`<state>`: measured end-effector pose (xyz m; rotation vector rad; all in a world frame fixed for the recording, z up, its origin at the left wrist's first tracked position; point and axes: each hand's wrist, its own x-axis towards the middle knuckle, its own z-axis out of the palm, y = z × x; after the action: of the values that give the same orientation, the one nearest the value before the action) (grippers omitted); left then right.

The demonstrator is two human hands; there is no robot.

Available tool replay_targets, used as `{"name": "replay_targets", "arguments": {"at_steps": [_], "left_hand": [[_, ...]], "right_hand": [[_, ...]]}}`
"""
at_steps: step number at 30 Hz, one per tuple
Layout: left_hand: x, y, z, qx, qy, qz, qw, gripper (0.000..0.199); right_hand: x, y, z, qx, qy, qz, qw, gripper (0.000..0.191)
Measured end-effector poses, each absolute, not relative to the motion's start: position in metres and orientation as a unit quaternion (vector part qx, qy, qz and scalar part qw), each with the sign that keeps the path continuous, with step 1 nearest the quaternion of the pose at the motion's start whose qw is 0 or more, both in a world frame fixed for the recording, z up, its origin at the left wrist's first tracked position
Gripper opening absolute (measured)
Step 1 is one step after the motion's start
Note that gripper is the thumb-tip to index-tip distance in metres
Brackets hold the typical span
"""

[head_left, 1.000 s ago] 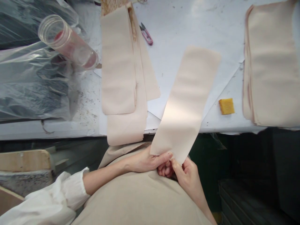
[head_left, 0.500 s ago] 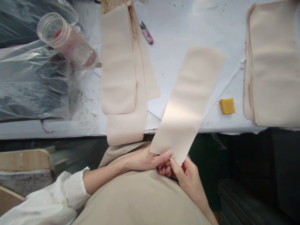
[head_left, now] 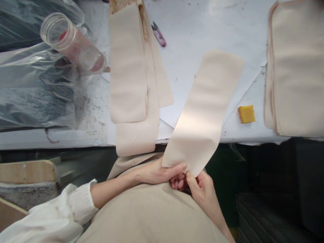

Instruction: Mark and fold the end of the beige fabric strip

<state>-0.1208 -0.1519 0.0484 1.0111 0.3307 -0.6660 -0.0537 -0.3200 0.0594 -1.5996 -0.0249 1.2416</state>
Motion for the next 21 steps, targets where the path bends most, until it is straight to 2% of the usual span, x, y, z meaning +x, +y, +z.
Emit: {"name": "replay_targets", "arguments": {"at_steps": [6, 13, 21], "left_hand": [[-0.1227, -0.1519, 0.046, 0.469, 0.163, -0.313, 0.81, 0.053], [-0.1221, -0.1516, 0.0464, 0.469, 0.156, -0.319, 0.808, 0.054], [-0.1237, -0.1532, 0.0434, 0.45, 0.184, -0.308, 0.818, 0.057]], "right_hand": [[-0.0507, -0.3208, 0.0648, -0.645, 0.01, 0.531, 0.549, 0.032], [-0.0479, -0.3141, 0.0668, -0.669, 0.04, 0.52, 0.529, 0.036], [-0.0509, -0.3143, 0.0605, -0.575, 0.05, 0.557, 0.597, 0.027]]}}
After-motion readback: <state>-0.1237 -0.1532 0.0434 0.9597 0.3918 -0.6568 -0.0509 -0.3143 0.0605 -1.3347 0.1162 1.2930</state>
